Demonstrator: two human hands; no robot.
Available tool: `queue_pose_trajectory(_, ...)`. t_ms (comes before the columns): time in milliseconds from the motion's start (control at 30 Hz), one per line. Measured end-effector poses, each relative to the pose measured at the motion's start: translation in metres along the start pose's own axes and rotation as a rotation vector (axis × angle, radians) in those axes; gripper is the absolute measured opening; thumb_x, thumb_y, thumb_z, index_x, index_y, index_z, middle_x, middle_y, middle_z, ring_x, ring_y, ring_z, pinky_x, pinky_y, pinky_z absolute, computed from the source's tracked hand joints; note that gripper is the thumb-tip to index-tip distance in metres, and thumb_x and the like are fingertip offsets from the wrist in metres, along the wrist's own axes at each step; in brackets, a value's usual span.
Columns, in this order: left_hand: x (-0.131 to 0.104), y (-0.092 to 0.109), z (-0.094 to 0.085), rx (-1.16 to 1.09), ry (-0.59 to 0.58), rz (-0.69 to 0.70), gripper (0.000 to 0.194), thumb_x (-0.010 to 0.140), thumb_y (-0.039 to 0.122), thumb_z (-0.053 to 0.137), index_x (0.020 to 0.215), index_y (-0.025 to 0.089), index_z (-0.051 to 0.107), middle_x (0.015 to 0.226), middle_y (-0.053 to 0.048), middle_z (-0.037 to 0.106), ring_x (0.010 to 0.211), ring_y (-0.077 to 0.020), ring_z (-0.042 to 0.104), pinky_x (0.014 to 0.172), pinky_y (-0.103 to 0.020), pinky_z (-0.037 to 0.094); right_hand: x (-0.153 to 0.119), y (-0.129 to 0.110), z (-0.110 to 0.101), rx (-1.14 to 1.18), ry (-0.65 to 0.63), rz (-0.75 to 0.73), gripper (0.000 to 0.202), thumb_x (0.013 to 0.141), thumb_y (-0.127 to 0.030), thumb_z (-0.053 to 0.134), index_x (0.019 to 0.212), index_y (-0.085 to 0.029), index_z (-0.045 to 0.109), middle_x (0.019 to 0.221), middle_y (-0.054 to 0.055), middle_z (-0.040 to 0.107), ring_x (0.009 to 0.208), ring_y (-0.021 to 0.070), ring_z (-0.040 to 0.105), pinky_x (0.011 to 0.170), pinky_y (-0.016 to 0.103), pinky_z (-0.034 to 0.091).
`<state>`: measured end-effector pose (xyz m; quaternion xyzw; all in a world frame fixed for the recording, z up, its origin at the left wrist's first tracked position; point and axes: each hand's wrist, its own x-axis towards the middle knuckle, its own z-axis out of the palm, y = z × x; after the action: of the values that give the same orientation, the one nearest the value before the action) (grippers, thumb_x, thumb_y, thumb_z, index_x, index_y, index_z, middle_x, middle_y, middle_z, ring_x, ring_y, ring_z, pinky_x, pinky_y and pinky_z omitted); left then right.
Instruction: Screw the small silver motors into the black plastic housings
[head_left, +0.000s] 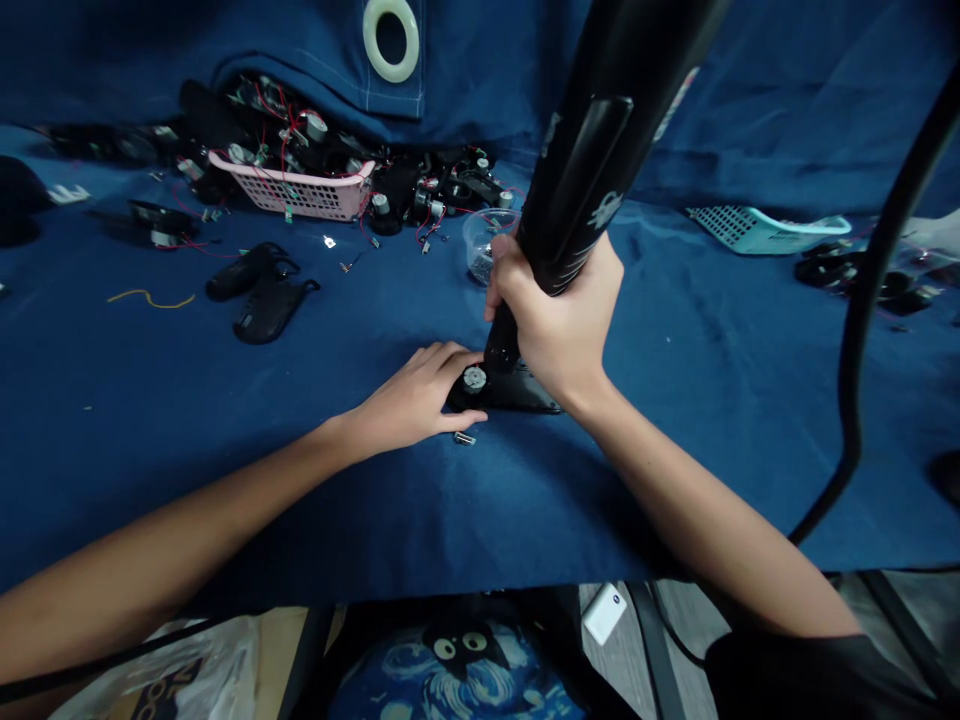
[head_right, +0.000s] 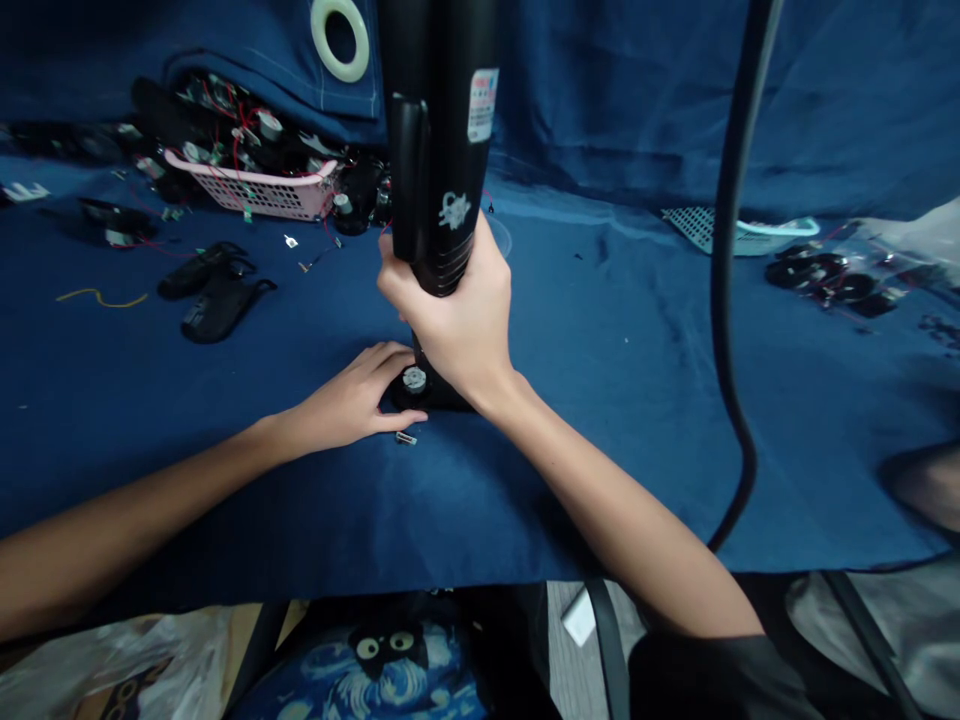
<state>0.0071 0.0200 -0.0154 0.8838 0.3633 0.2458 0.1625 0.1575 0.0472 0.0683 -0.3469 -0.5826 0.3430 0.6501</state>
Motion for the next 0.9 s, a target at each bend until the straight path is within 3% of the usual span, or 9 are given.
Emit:
queue_pose_trajectory(133, 0.000, -0.001, 0.001, 0.000, 0.007, 0.000, 0.053, 0.086, 0.046, 0.068, 0.128, 0.022, 0.046, 0.125, -0.009, 0.053, 0.115, -0.0289, 0.053, 0.101, -0.046, 0.045, -0.003, -0.004, 0.000, 0.014, -0.014, 0.010, 0.022, 0.074, -0.036, 0.076, 0.077, -0.028, 0.057, 0.072, -0.005, 0.066, 0.092, 0.0185, 0.071, 0.080, 0.031, 0.060)
queue_pose_trajectory(367, -0.002, -0.001, 0.002, 0.004, -0.006, -0.026, 0.060, 0.086, 0.047, 0.068, 0.134, 0.021, 0.043, 0.130, -0.012, 0.052, 0.119, -0.0313, 0.052, 0.102, -0.048, 0.045, -0.011, -0.013, 0.002, 0.099, -0.115, 0.104, 0.024, 0.075, -0.041, 0.074, 0.084, -0.027, 0.056, 0.070, -0.007, 0.066, 0.073, 0.0156, 0.071, 0.069, 0.033, 0.061)
queue_pose_trajectory(633, -0.002, 0.000, 0.001, -0.002, -0.026, -0.038, 0.061, 0.086, 0.048, 0.067, 0.136, 0.023, 0.041, 0.131, -0.012, 0.052, 0.122, -0.0323, 0.051, 0.103, -0.050, 0.044, -0.014, -0.008, 0.003, 0.077, -0.032, 0.135, 0.028, 0.071, -0.034, 0.078, 0.087, -0.026, 0.056, 0.071, -0.004, 0.063, 0.082, 0.0183, 0.068, 0.079, 0.037, 0.061)
queue_pose_trajectory(900, -0.001, 0.000, 0.000, -0.010, -0.029, -0.035, 0.062, 0.086, 0.047, 0.068, 0.136, 0.021, 0.042, 0.132, -0.013, 0.052, 0.123, -0.0324, 0.051, 0.104, -0.049, 0.043, -0.017, -0.008, 0.005, 0.083, -0.026, 0.124, 0.031, 0.069, -0.040, 0.077, 0.087, -0.026, 0.056, 0.074, -0.005, 0.064, 0.083, 0.0179, 0.069, 0.076, 0.036, 0.061)
